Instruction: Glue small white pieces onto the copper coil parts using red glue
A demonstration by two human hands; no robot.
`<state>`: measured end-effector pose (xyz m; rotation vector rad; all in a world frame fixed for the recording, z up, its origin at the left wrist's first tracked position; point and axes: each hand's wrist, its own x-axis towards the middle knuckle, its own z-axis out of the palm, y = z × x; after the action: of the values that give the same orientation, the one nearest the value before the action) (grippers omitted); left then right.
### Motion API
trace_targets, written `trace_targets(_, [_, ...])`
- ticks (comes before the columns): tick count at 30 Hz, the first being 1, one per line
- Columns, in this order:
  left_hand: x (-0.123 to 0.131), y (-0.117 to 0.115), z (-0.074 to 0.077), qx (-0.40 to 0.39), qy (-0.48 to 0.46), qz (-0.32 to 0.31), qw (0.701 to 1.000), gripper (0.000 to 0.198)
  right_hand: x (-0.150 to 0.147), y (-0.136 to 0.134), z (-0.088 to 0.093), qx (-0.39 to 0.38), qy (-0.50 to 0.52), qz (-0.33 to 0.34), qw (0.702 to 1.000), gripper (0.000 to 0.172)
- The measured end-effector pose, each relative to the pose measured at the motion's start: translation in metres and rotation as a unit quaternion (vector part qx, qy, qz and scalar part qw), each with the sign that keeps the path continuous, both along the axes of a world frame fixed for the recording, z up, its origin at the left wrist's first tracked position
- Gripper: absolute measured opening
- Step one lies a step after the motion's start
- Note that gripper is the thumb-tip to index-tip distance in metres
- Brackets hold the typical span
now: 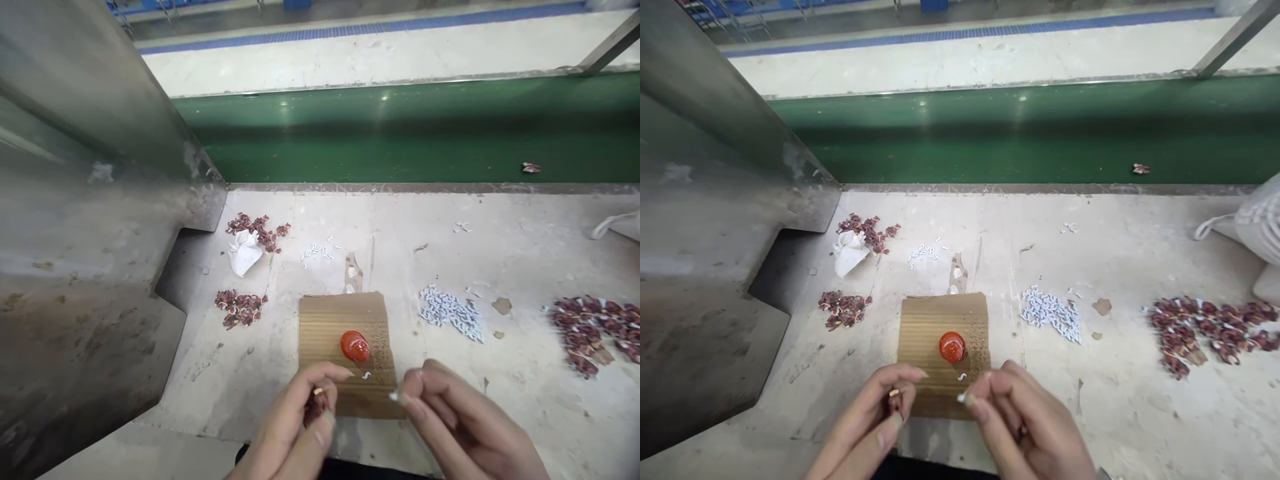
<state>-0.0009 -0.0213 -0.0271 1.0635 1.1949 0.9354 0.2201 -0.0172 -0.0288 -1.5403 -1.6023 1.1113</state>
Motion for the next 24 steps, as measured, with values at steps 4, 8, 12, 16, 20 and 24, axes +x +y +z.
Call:
trace_targets(4, [-0.025, 0.0, -0.008, -0.05, 0.073, 0.043, 0.995, 0.029, 0.019, 0.033, -0.003, 0.102, -0.19, 0.111, 0.97, 0.019])
trace_targets(8, [-0.047, 0.008, -0.014, -0.051, 0.135, 0.033, 0.989, 0.005, 0.016, 0.048, -0.004, 0.13, -0.227, 0.175, 0.949, 0.021])
trace_targets(12, [-0.055, 0.015, -0.014, -0.009, 0.121, 0.056, 0.991, 0.013, 0.01, 0.049, -0.006, 0.158, -0.248, 0.21, 0.933, 0.019])
trace_targets(16, [-0.055, 0.019, -0.01, -0.035, 0.073, 0.068, 0.994, 0.021, 0.01, 0.049, 0.004, 0.171, -0.25, 0.22, 0.927, 0.021])
trace_targets(20, [-0.049, 0.02, 0.0, -0.027, 0.043, 0.046, 0.998, 0.025, 0.012, 0.045, 0.017, 0.152, -0.198, 0.185, 0.95, 0.017])
trace_targets(24, [-0.029, 0.019, 0.016, -0.059, -0.03, 0.107, 0.992, 0.03, 0.008, 0.037, 0.012, 0.151, -0.191, 0.167, 0.956, 0.014])
